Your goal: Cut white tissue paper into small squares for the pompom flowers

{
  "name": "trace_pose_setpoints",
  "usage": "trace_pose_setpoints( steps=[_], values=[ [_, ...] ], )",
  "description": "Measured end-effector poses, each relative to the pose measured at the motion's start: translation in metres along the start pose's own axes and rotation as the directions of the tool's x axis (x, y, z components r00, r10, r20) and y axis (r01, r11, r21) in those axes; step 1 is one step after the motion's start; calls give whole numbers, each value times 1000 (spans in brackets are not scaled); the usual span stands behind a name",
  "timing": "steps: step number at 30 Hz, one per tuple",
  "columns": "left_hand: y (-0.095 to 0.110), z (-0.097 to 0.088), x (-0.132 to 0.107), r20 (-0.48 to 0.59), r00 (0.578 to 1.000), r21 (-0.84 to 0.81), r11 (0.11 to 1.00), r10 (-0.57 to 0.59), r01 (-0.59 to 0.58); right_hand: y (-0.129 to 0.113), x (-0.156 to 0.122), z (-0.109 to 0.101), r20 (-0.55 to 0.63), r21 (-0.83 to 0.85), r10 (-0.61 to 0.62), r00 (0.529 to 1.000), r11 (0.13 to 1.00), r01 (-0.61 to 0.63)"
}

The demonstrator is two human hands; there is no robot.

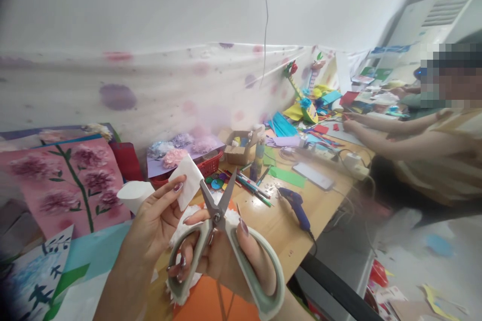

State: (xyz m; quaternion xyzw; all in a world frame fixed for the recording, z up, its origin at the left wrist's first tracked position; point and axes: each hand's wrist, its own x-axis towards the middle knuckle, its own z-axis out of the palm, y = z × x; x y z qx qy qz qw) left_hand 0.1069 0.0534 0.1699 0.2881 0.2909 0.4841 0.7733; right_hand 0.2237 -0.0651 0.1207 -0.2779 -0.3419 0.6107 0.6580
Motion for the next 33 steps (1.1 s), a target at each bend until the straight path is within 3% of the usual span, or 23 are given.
trace_pose_setpoints(
  steps=[5,12,18,23,33],
  values=[
    [5,-4,-1,76,995,129,988,72,-81,-6,0,8,124,51,76,989,995,-82],
    [10,-11,-6,192,979,363,922,67,-134,-14,1,18,191,7,122,974,992,-126],
    [12,-20,-4,222,959,416,872,176,-257,-4,-1,3,211,-16,60,976,998,-58],
    [12,-16,-8,232,943,477,817,239,-324,6,-4,-14,268,12,41,963,999,-46],
    [8,-8,-16,256,946,485,820,200,-305,-4,0,-1,240,23,4,971,1000,-10]
  ],
)
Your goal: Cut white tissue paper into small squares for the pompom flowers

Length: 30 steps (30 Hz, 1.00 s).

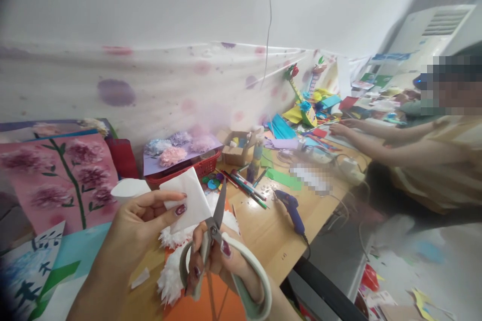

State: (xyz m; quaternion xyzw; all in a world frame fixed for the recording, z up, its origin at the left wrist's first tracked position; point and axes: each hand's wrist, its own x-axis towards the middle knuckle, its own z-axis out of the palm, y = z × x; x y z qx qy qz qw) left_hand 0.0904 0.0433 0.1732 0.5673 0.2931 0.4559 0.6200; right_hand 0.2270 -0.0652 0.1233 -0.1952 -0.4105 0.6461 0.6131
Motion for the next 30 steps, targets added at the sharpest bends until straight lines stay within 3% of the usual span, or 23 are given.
trace_pose_setpoints(
  steps=[6,30],
  values=[
    [1,0,-2,18,1000,22,1000,17,-18,11,4,-7,67,50,-137,988,990,134],
    [0,-4,1,40,997,89,994,61,-65,22,-1,-18,-49,34,-24,999,999,25]
  ],
)
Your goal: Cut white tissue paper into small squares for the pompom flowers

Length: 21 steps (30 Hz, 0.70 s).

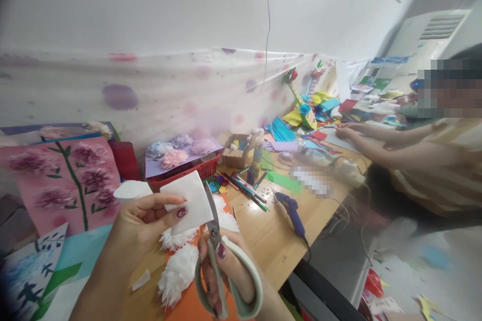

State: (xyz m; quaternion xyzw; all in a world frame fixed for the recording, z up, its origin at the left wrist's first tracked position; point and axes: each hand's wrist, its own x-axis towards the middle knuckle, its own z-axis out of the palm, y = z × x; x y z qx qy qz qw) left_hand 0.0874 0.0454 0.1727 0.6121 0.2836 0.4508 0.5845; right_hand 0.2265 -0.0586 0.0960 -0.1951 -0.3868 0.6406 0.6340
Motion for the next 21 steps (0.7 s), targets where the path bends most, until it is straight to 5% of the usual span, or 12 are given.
trace_pose_setpoints(
  steps=[6,13,21],
  values=[
    [-1,4,-2,6,1000,24,999,-24,24,-4,4,2,5,46,57,998,997,-57],
    [-4,11,-4,74,997,20,1000,-19,18,-8,7,4,138,-37,-15,990,999,21],
    [-7,17,-6,86,995,-27,998,-50,53,-21,8,13,41,-118,-16,999,993,21]
  ],
)
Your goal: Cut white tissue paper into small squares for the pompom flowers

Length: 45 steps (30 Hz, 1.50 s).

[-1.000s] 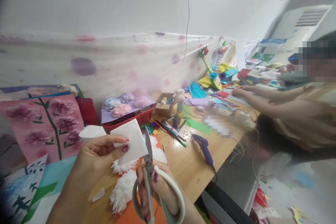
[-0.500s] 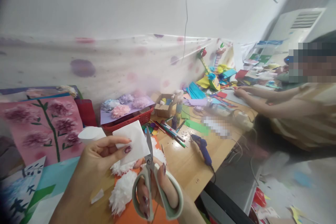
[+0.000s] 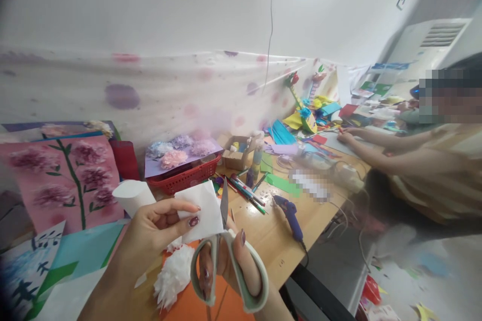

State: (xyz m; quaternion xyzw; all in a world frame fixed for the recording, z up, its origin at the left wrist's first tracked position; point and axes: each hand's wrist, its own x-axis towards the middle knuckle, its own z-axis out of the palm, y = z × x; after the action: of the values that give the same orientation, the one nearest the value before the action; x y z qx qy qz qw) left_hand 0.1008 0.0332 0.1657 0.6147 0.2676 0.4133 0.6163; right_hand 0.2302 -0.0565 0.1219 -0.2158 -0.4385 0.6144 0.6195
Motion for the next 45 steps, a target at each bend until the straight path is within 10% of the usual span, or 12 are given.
trace_pose_setpoints(
  steps=[13,18,23,28,32,37,40,42,45],
  values=[
    [2,-11,2,25,1000,61,998,-13,12,35,-7,-26,-163,70,-66,984,994,79],
    [5,-21,0,-68,998,25,1000,-3,5,17,-14,-40,-405,-292,-146,902,956,23],
    [12,-36,-1,-169,985,64,998,35,-24,-5,-51,-81,-618,-770,-366,696,460,-442],
    [14,-44,-1,-213,976,65,997,47,-33,-2,-88,-114,-626,-738,-323,710,-48,-673],
    [15,-45,-1,-202,979,67,998,35,-22,0,-86,-113,-647,-707,-168,744,-235,-667],
    [16,-48,-2,-177,983,79,996,52,-38,-18,-76,-99,-621,-741,-111,776,-240,-627],
    [15,-49,-2,-173,984,87,996,38,-24,-52,-83,-110,-585,-800,-156,796,-47,-598],
    [13,-48,-2,-171,985,101,995,24,-7,-80,-89,-135,-572,-802,-432,698,115,-586],
    [12,-45,-1,-178,984,134,991,27,-3,-116,-94,-193,-483,-723,-708,516,-11,-691]
  ],
)
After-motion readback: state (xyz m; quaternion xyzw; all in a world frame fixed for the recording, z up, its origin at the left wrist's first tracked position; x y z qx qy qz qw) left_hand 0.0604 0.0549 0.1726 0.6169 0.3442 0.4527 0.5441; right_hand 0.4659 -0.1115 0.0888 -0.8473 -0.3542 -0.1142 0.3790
